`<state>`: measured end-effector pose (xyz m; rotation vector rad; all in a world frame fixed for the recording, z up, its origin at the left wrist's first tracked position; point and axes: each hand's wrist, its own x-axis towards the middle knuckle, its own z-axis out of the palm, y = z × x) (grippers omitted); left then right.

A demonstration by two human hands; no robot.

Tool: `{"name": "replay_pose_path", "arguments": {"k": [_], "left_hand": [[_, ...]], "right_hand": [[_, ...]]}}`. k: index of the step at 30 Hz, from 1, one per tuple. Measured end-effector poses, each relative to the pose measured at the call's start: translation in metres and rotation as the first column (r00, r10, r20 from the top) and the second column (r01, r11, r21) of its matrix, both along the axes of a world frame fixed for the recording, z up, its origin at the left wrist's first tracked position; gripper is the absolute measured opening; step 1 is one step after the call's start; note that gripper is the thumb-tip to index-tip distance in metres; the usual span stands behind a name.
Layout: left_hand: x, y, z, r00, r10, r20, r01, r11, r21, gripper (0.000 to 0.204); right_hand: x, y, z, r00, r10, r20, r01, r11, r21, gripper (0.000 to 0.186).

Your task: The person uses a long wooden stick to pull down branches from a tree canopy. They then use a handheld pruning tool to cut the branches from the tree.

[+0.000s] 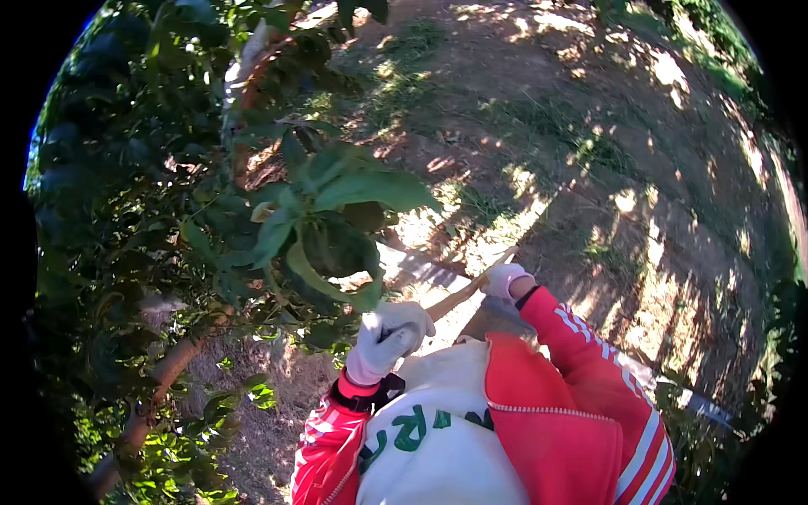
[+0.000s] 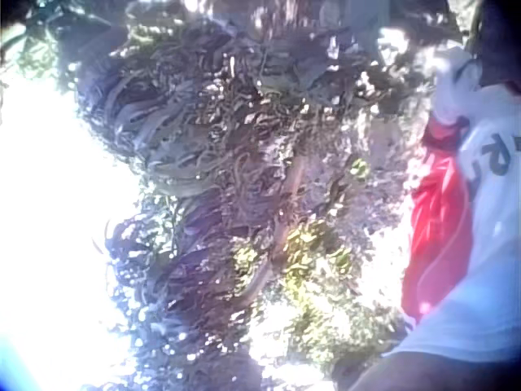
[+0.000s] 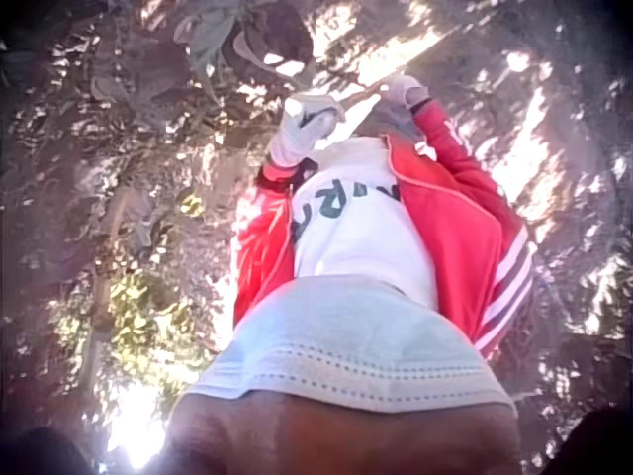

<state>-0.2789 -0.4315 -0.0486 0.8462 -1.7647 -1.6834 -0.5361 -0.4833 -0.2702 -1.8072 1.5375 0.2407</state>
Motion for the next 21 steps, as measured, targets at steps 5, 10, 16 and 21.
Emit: {"name": "replay_pose_path", "arguments": {"k": [5,10,16,21], "left_hand": [[-0.038,-0.012,-0.009,0.994,-0.005,-0.110,-0.004,0.997,-0.076,0.017],[-0.042,-0.047,-0.005,0.991,-0.098,-0.086,0.095,0.994,-0.046,0.047],[-0.048,-0.061,0.013,0.979,-0.189,-0.072,0.198,0.970,0.139,0.024],[-0.035,-0.069,0.014,0.931,-0.365,0.022,0.362,0.928,0.088,0.024]], "right_hand": [[-0.036,0.035,-0.027,0.994,-0.110,0.001,0.110,0.993,-0.047,0.046],[-0.049,0.069,-0.025,0.967,-0.254,-0.012,0.253,0.966,-0.057,0.046],[-0.042,0.087,0.003,0.885,-0.466,-0.001,0.466,0.884,-0.026,0.049],[-0.003,0.076,0.043,0.863,-0.451,0.226,0.491,0.855,-0.168,0.062]]}}
